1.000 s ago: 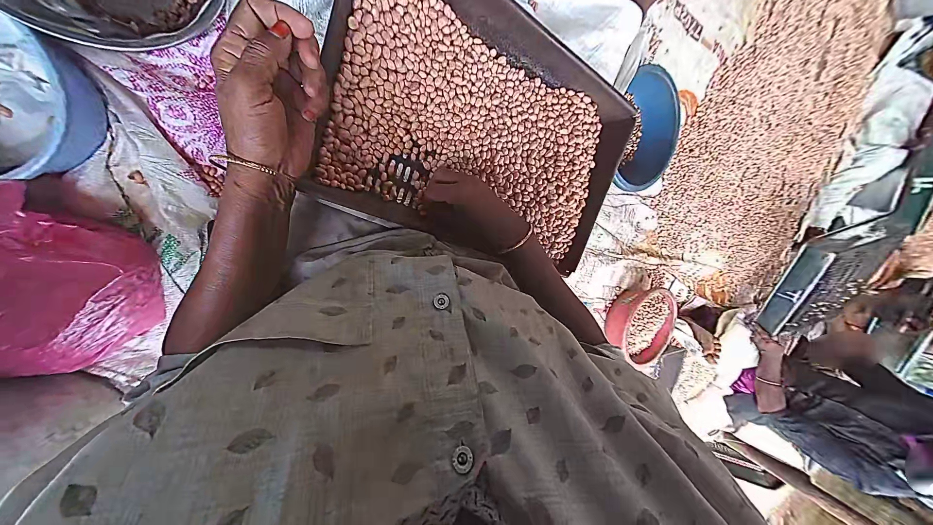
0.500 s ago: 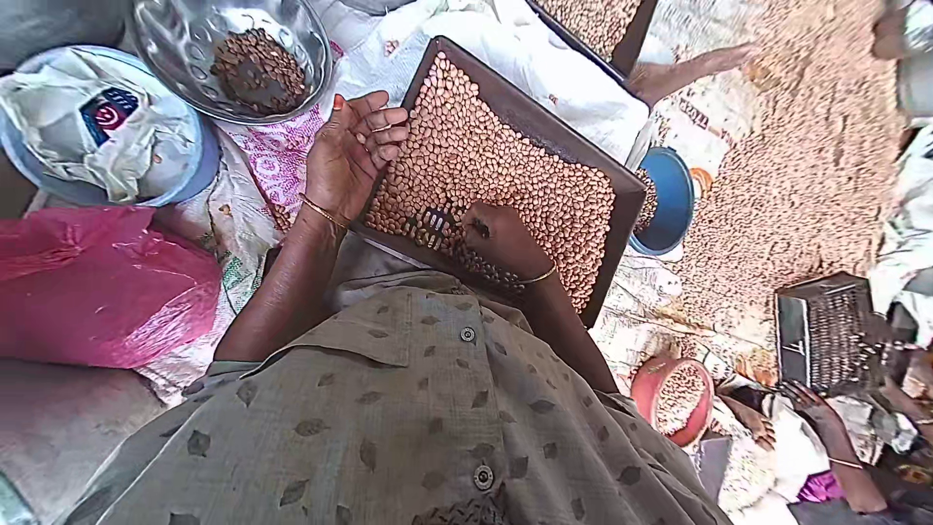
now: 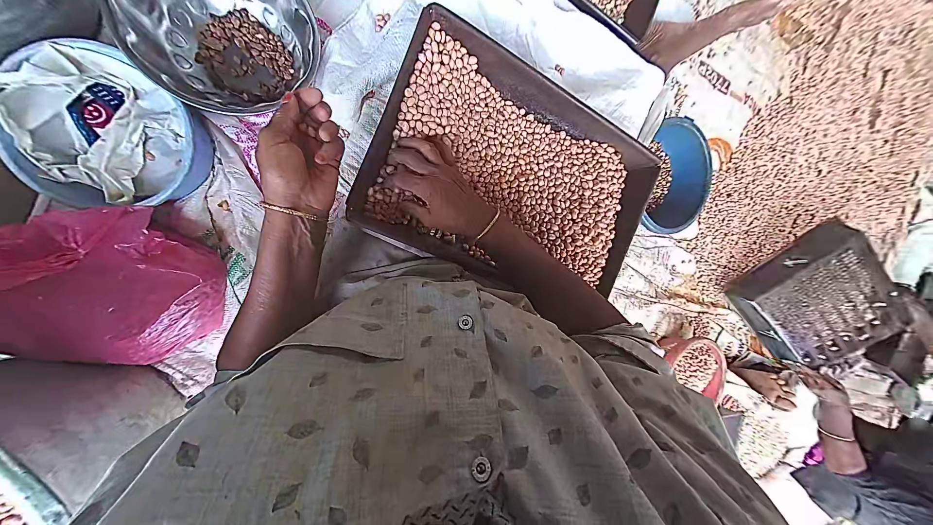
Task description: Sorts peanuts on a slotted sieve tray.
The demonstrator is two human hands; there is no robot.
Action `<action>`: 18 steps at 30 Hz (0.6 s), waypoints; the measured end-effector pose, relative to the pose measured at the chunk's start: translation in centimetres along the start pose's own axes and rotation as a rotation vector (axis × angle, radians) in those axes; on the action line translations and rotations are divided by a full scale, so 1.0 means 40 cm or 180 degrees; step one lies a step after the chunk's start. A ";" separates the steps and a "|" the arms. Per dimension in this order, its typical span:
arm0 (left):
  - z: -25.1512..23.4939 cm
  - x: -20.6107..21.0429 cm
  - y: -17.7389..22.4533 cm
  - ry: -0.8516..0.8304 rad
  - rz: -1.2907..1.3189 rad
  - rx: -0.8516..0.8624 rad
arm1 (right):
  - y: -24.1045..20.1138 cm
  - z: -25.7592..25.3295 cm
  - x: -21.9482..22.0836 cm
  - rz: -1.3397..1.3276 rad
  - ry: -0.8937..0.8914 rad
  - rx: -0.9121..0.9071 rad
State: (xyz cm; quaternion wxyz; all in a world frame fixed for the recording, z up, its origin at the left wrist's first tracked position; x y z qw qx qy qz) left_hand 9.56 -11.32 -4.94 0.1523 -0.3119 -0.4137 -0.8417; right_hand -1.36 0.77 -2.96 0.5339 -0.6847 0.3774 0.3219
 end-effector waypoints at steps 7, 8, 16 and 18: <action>-0.005 -0.043 0.035 0.0039 0.0048 0.0103 | 0.198 0.166 -0.202 0.0475 0.0169 0.1107; -0.001 -0.037 0.030 -0.0033 -0.0001 0.0068 | 0.203 0.194 -0.221 0.0303 -0.0066 0.1303; 0.028 0.085 -0.040 -0.0711 -0.0074 0.0014 | 0.036 0.089 -0.164 -0.0702 -0.0176 0.0662; 0.026 0.091 -0.046 -0.0667 -0.0150 0.0077 | -0.024 0.036 -0.079 -0.0699 -0.0213 0.0352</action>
Point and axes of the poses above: each hand's wrist, its own z-axis away from the middle knuckle, its own x-axis out of the palm, y = z × x, the point moved 9 cm from there along -z, towards the middle knuckle, and after that the axes turned 9 degrees about y, right-handed, at the moved point
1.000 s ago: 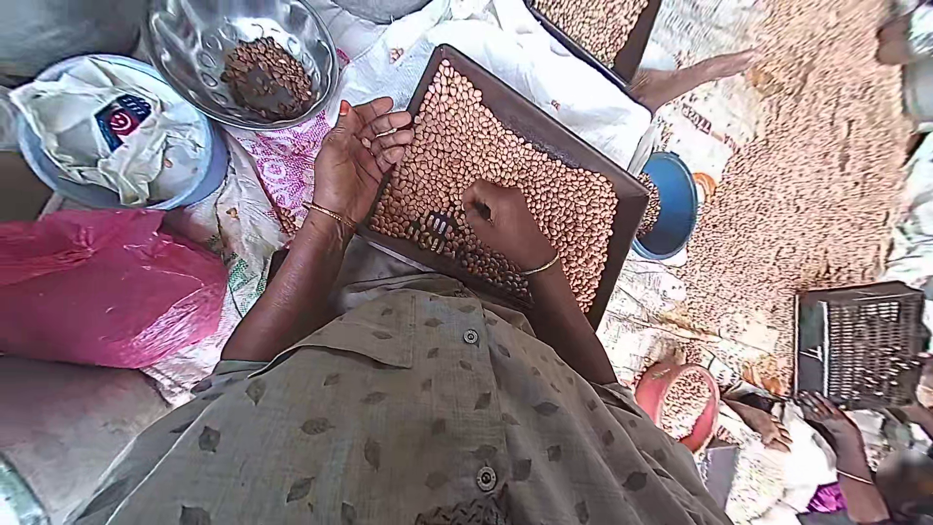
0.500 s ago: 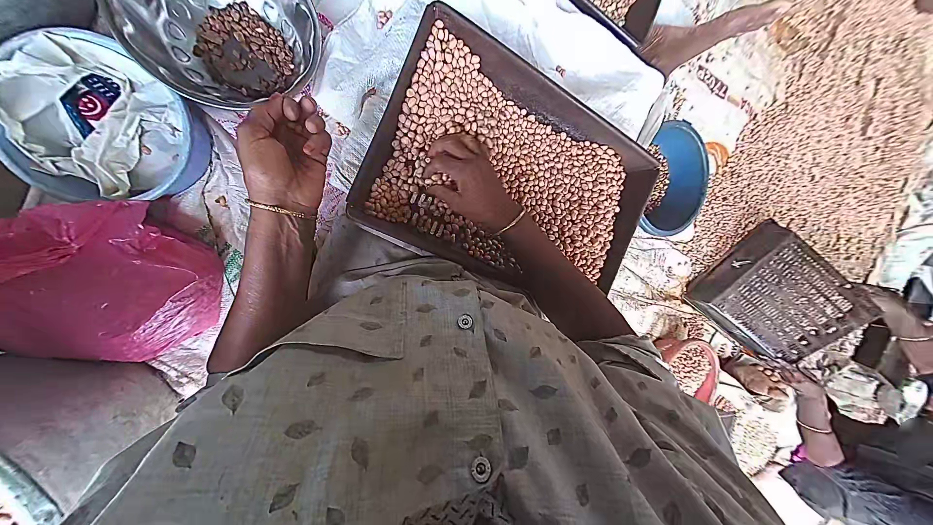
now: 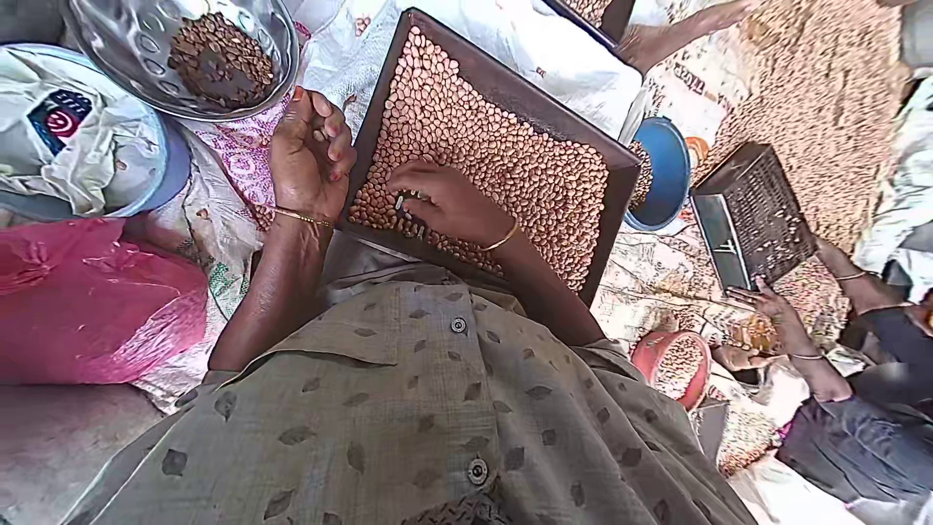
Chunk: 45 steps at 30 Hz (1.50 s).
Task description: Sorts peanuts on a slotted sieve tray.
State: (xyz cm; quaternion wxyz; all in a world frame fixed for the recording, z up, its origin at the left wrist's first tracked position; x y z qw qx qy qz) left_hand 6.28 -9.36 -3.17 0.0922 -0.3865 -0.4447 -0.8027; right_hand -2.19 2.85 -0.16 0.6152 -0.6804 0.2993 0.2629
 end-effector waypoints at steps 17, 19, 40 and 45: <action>0.015 -0.002 -0.005 -0.0103 -0.0650 0.0028 | 0.134 -0.025 -0.044 0.1545 0.0768 0.0650; 0.030 0.006 -0.010 -0.0245 -0.0987 -0.0096 | 0.145 -0.016 -0.060 0.1310 0.0981 0.0675; -0.002 -0.086 0.035 0.0289 0.0205 -0.0522 | 0.160 -0.032 -0.098 0.0394 0.1371 0.0928; 0.003 -0.073 0.031 0.0196 0.0108 -0.0510 | 0.112 -0.064 0.003 0.1067 0.0642 0.0615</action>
Point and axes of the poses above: each hand's wrist, its own z-axis away from the middle knuckle, its own x-axis out of the palm, y = z × x, the point moved 9 cm from there along -z, towards the middle knuckle, and after that the axes turned 9 degrees about y, right-handed, at the moved point
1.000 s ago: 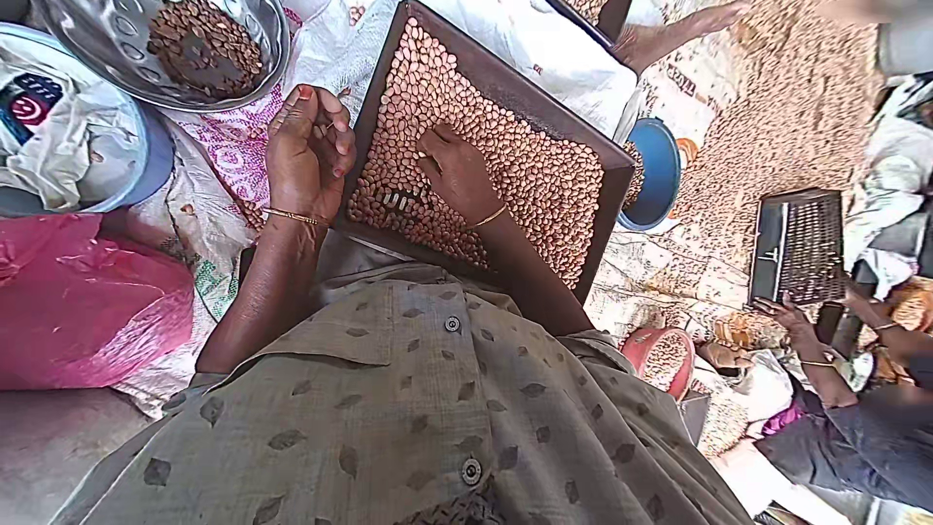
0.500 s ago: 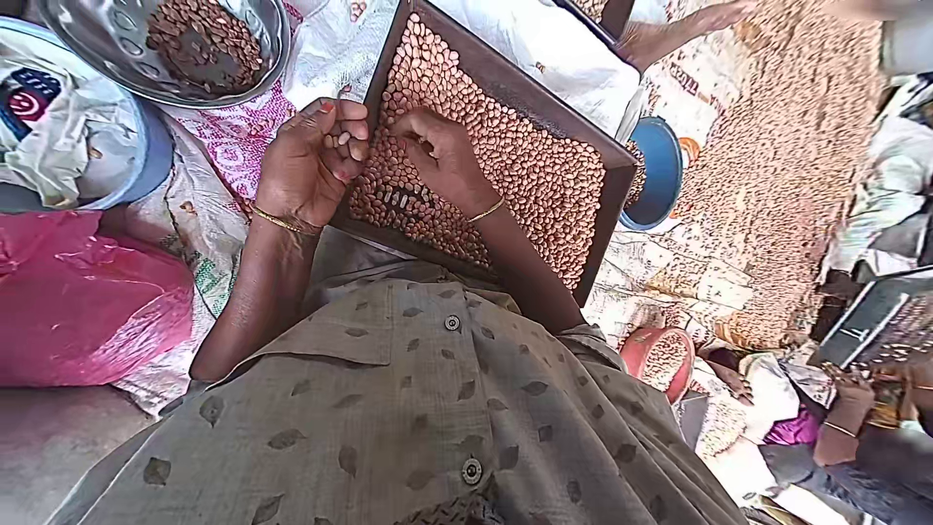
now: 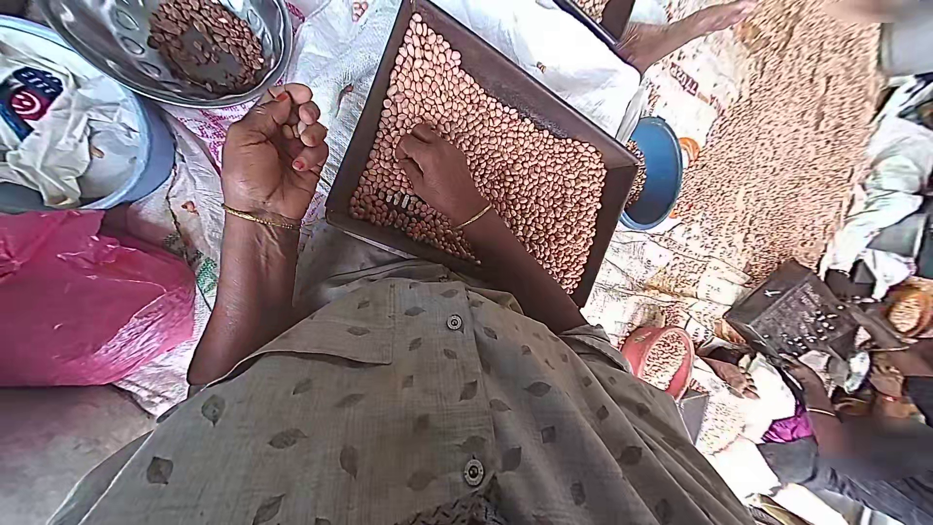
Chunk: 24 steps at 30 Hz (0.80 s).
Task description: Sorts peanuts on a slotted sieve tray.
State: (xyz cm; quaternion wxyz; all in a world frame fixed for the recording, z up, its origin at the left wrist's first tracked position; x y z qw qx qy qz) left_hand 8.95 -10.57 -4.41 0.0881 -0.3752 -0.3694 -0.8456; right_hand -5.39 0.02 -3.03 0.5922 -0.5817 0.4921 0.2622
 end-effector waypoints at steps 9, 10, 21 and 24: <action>0.000 0.001 0.008 0.0009 0.0016 0.0068 | -0.192 0.074 0.054 -0.0887 -0.0492 -0.1401; 0.002 0.003 0.012 -0.0006 0.0000 0.0085 | -0.189 0.089 0.059 -0.1001 -0.0681 -0.1448; -0.004 -0.009 0.021 -0.0066 0.0008 0.0158 | 0.125 0.196 -0.104 -0.2043 -0.1259 0.0557; 0.007 0.031 0.004 -0.0244 -0.0109 0.0138 | 0.114 0.107 -0.130 -0.1850 -0.0355 0.0587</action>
Point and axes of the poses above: each hand's wrist, its own z-axis away from the middle knuckle, its own x-axis out of the palm, y = z × x, the point moved 9 cm from there along -z, towards the middle knuckle, and after that the axes turned 9 degrees about y, right-handed, at the moved point
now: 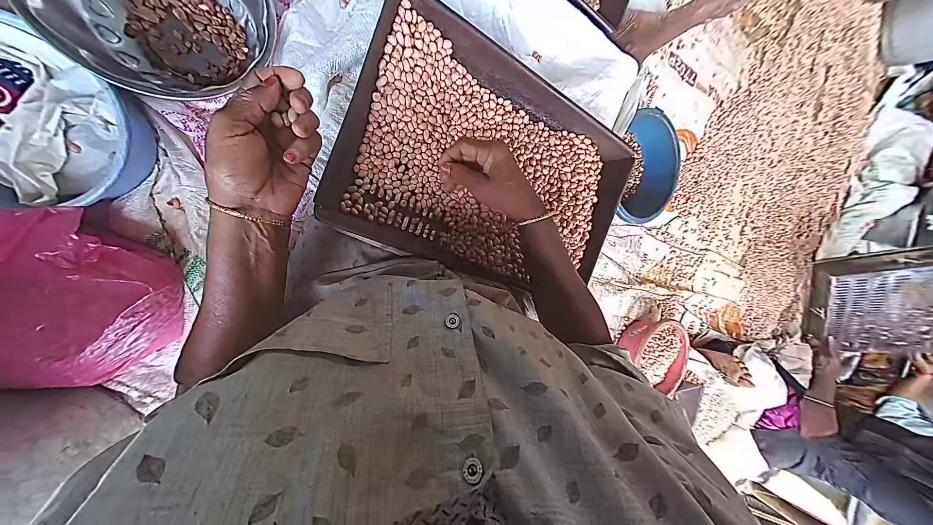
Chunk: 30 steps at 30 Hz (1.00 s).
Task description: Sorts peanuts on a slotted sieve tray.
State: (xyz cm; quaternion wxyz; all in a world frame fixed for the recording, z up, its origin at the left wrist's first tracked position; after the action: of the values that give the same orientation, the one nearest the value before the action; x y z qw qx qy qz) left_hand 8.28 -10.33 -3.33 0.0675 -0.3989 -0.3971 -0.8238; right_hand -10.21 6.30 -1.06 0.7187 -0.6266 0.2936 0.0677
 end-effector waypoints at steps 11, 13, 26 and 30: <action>0.007 0.006 -0.015 -0.0036 -0.0227 -0.0033 | -0.038 -0.093 0.160 0.2408 0.0048 -0.0427; 0.008 0.015 -0.021 -0.0114 -0.0286 -0.0044 | -0.040 -0.086 0.166 0.2435 0.0006 -0.0456; 0.018 0.028 -0.021 -0.0330 -0.0437 -0.0013 | -0.038 -0.078 0.170 0.2713 0.0205 -0.0465; 0.024 0.038 -0.024 -0.0363 -0.0535 -0.0024 | -0.043 -0.074 0.184 0.2651 -0.0027 -0.0401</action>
State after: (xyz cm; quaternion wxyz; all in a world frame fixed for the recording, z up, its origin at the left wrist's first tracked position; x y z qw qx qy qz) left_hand 7.46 -8.70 -2.47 -0.0261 -0.4106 -0.4292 -0.8040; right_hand -4.38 1.17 -3.46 0.5914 -0.4969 0.5142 0.3728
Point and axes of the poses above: each hand's wrist, its own z-axis away from the middle knuckle, its own x-axis out of the palm, y = z × x, the point moved 9 cm from there along -z, towards the middle knuckle, and after that the axes turned 9 degrees about y, right-handed, at the moved point
